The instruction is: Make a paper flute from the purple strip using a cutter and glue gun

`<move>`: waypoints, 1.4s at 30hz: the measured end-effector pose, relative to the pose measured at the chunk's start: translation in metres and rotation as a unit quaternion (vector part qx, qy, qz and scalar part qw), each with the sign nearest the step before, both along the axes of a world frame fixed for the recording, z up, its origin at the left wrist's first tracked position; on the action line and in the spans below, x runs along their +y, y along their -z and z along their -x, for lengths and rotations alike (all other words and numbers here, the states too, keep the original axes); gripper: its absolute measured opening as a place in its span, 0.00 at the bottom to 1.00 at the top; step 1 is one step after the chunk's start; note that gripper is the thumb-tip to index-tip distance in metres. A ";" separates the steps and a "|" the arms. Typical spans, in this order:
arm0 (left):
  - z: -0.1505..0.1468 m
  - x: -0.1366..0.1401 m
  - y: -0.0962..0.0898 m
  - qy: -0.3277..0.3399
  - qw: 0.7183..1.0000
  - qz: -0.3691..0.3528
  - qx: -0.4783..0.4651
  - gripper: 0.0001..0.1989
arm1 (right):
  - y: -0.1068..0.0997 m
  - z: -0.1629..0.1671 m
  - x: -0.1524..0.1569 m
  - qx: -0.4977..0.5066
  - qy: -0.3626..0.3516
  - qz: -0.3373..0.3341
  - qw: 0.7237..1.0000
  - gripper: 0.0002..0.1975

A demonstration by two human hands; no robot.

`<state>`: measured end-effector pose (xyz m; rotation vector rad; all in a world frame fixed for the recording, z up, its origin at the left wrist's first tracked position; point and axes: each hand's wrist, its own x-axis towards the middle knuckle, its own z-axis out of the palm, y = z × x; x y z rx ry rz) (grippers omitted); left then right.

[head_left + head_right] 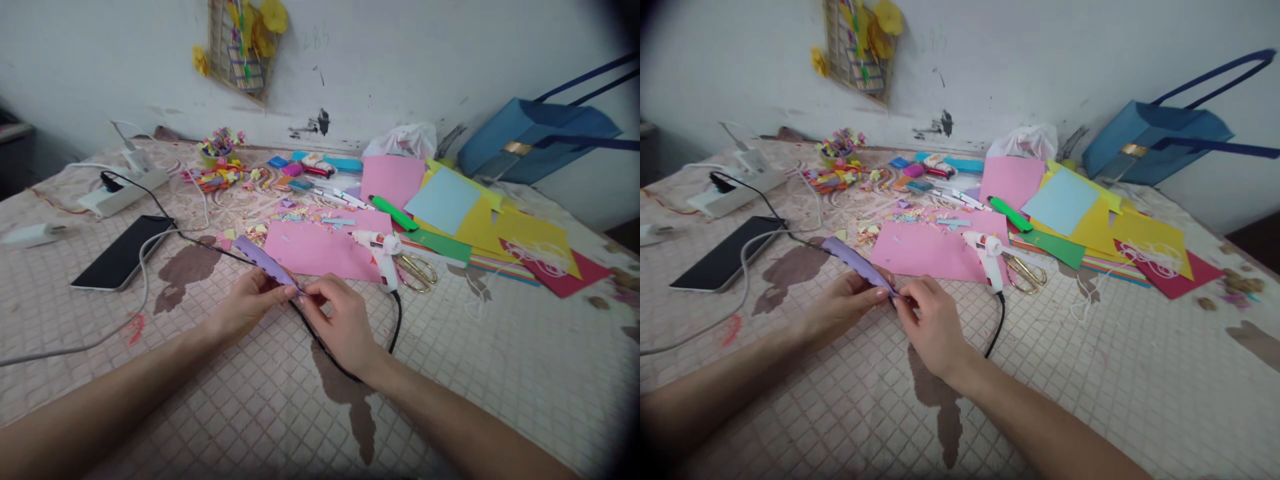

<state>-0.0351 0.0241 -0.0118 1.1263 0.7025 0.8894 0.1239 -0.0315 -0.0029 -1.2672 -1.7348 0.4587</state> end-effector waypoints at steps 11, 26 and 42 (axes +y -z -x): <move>0.002 0.005 -0.005 -0.042 0.999 0.006 -0.029 0.11 | -0.003 -0.005 0.001 -0.015 -0.001 -0.012 1.000 0.04; 0.005 0.005 -0.006 -0.031 0.997 -0.071 -0.008 0.12 | -0.001 -0.006 0.001 -0.088 0.012 -0.060 0.994 0.06; 0.006 0.004 -0.003 -0.005 0.994 -0.111 -0.006 0.12 | -0.001 -0.006 -0.001 -0.058 0.001 -0.086 0.995 0.05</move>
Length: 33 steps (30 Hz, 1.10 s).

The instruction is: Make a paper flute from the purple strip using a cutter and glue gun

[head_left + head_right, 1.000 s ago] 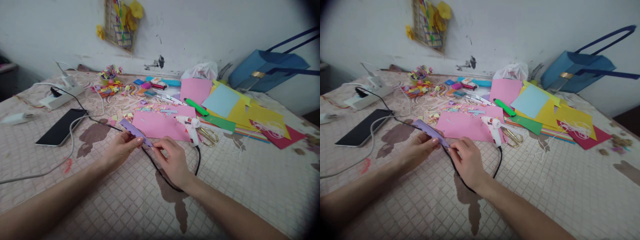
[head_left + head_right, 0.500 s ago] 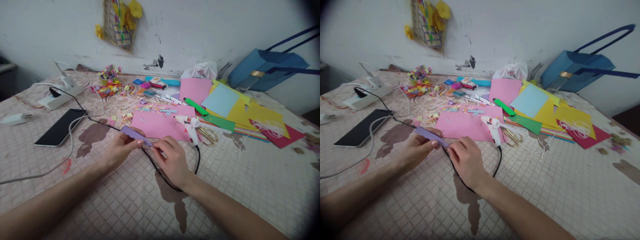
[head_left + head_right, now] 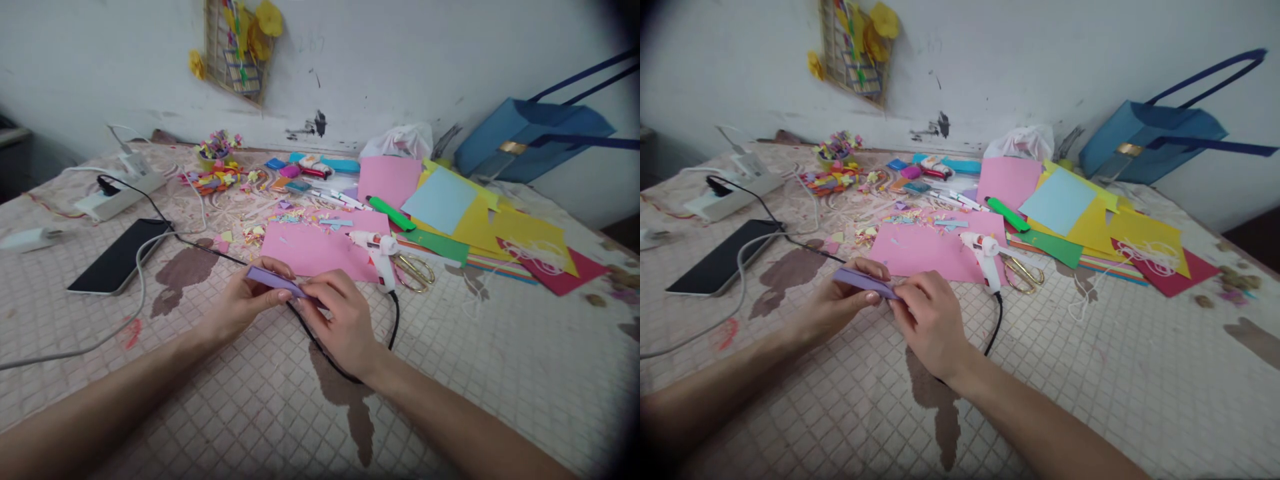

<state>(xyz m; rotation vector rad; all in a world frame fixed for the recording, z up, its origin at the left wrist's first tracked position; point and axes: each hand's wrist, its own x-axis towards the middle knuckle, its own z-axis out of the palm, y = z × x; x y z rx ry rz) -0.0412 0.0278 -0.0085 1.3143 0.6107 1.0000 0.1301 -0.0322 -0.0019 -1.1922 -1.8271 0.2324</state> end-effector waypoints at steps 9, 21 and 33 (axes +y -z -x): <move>0.001 -0.001 -0.002 0.028 0.999 -0.035 0.009 0.10 | -0.001 0.003 0.001 0.031 -0.027 -0.028 0.999 0.11; 0.000 -0.001 -0.003 0.045 0.999 -0.006 0.005 0.11 | -0.002 -0.001 0.000 -0.024 -0.045 -0.024 0.998 0.09; 0.005 0.004 0.004 0.062 0.998 -0.016 0.008 0.13 | -0.001 -0.001 0.001 0.055 -0.103 0.021 0.993 0.15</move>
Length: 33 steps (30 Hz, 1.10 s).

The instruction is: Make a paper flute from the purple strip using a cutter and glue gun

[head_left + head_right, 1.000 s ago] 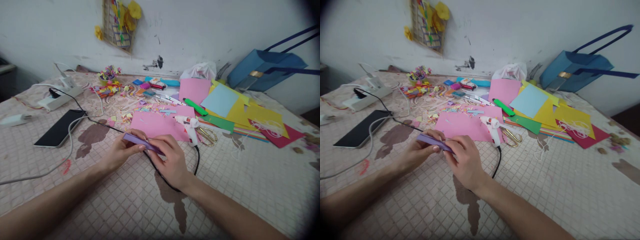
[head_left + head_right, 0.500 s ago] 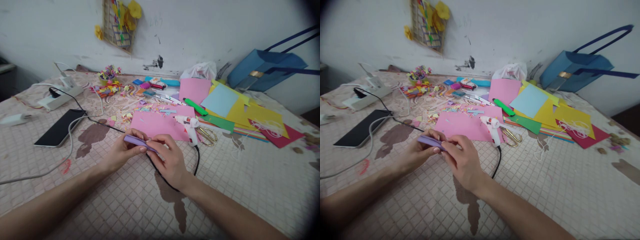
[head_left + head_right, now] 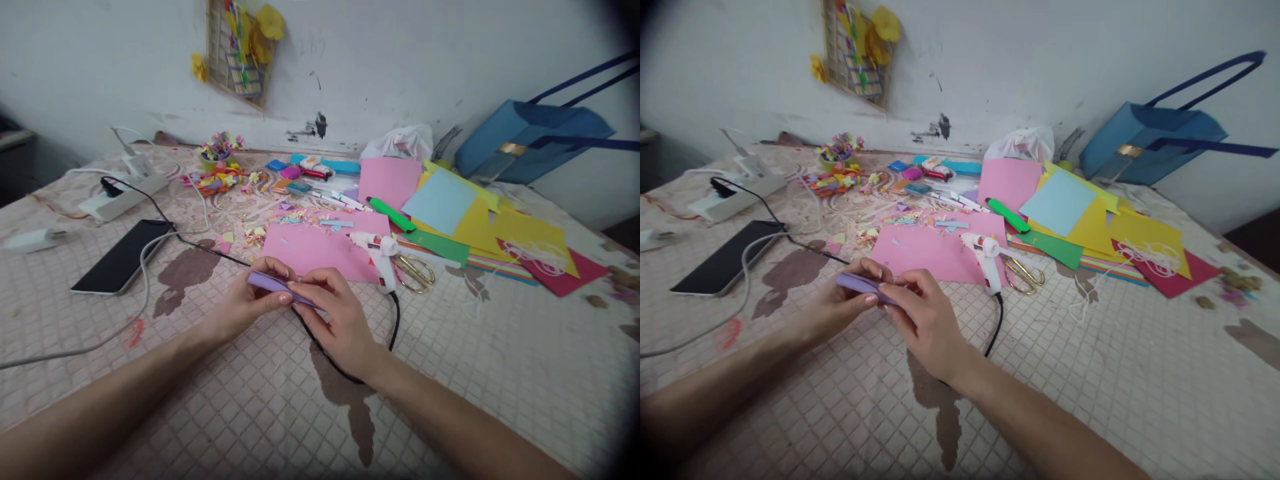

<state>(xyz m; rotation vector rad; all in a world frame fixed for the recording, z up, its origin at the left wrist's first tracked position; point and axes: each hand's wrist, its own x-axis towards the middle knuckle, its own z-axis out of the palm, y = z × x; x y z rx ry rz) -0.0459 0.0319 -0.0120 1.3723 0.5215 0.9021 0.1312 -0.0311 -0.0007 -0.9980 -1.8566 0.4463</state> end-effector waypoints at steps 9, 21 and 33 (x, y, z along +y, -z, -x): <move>-0.003 0.002 0.000 -0.005 0.999 0.032 -0.044 0.12 | -0.006 -0.004 0.000 0.031 0.019 0.024 0.999 0.16; -0.006 -0.003 -0.002 -0.023 0.999 -0.011 0.029 0.12 | -0.009 0.001 -0.002 0.028 0.046 -0.024 0.998 0.09; -0.007 -0.003 -0.010 -0.036 0.996 -0.020 0.078 0.15 | -0.020 -0.009 -0.003 0.070 0.020 -0.027 0.997 0.06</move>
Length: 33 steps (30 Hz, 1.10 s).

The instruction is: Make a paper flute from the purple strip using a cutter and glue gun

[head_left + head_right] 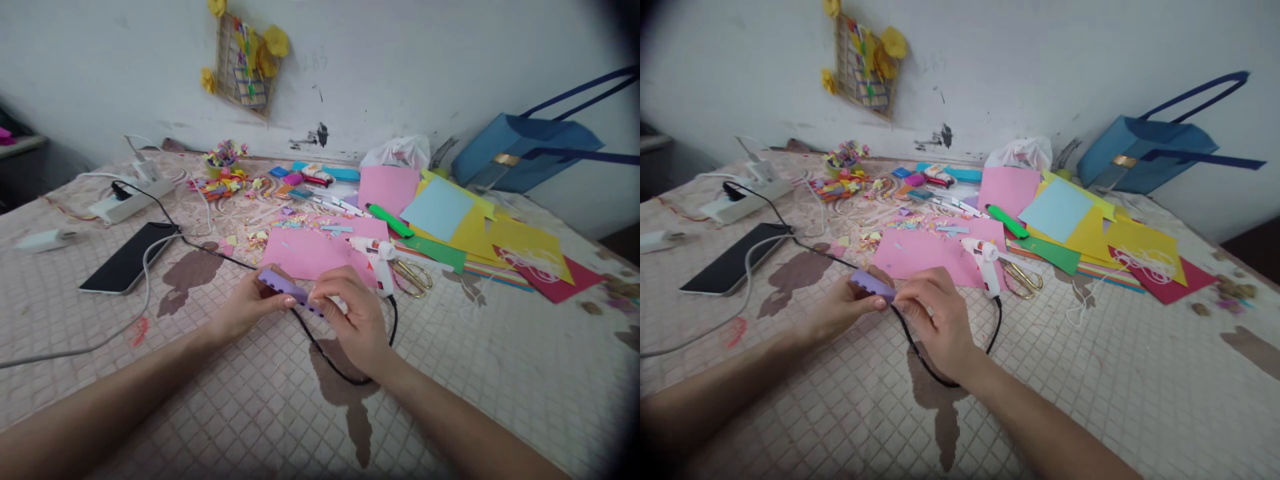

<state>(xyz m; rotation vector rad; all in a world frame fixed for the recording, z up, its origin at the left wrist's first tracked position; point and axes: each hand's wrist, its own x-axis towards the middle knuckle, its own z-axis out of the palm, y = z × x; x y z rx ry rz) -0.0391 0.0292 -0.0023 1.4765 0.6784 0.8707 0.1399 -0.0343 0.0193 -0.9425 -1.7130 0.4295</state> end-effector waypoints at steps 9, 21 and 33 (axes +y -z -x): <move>-0.003 -0.007 -0.003 0.000 1.000 -0.002 0.002 0.15 | 0.001 0.006 -0.003 -0.086 0.015 0.007 0.996 0.01; -0.001 -0.009 -0.006 0.024 0.999 -0.038 0.030 0.13 | -0.001 -0.003 0.000 -0.114 -0.066 0.027 0.991 0.09; 0.000 -0.004 -0.005 0.028 1.000 0.009 -0.007 0.12 | 0.004 -0.013 0.006 0.009 0.102 0.095 0.990 0.09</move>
